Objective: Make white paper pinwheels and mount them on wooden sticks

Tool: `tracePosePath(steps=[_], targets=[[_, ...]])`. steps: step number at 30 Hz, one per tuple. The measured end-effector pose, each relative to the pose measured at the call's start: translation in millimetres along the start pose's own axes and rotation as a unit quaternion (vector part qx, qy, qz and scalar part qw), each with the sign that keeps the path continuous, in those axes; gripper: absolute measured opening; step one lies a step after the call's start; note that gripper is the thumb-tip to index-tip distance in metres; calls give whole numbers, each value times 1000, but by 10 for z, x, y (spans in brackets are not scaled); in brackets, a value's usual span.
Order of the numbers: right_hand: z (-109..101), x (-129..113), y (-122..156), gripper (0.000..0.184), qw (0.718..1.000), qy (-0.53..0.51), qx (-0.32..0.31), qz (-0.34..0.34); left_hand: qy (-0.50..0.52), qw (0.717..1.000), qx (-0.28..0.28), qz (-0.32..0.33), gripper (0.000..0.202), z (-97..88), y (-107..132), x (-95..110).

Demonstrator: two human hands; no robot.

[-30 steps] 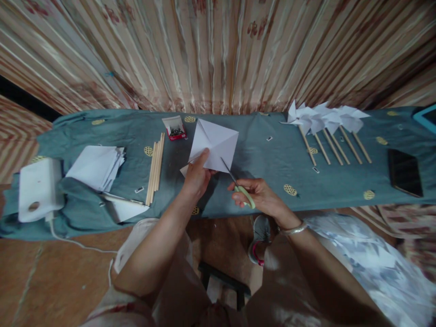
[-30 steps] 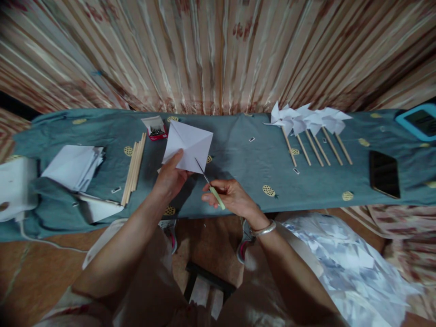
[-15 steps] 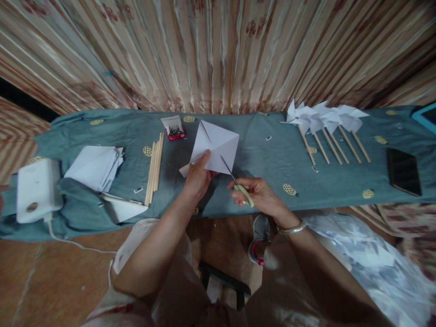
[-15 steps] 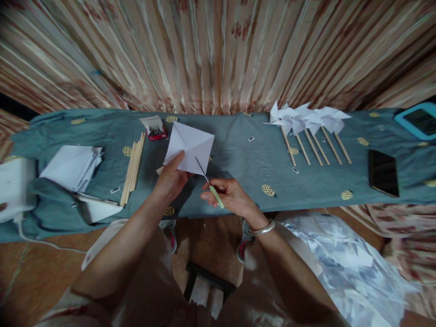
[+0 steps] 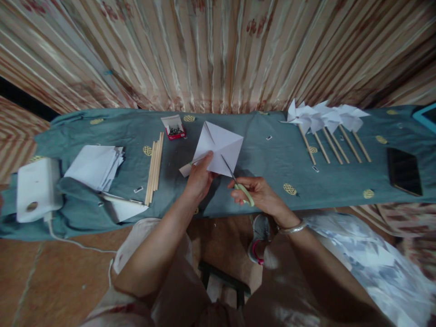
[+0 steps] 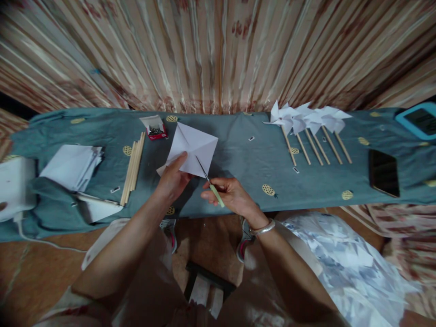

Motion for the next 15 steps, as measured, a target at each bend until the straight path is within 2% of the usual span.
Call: tracePosePath(steps=[4,15], targets=[[-5,-6,5,44,1000,0,7,5,3,1000,-7,-6,7,2,8,-20],[-16,19,-14,43,1000,1,6,5,-2,1000,-7,1,15,5,0,-17]])
Point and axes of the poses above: each hand's wrist, its own y-axis away from the middle knuckle, its own z-axis out of the palm, x = y × z, the point moved 8 cm from there along -y, towards the middle knuckle, and after that the axes turned 3 degrees about z, right-handed, at the moved point
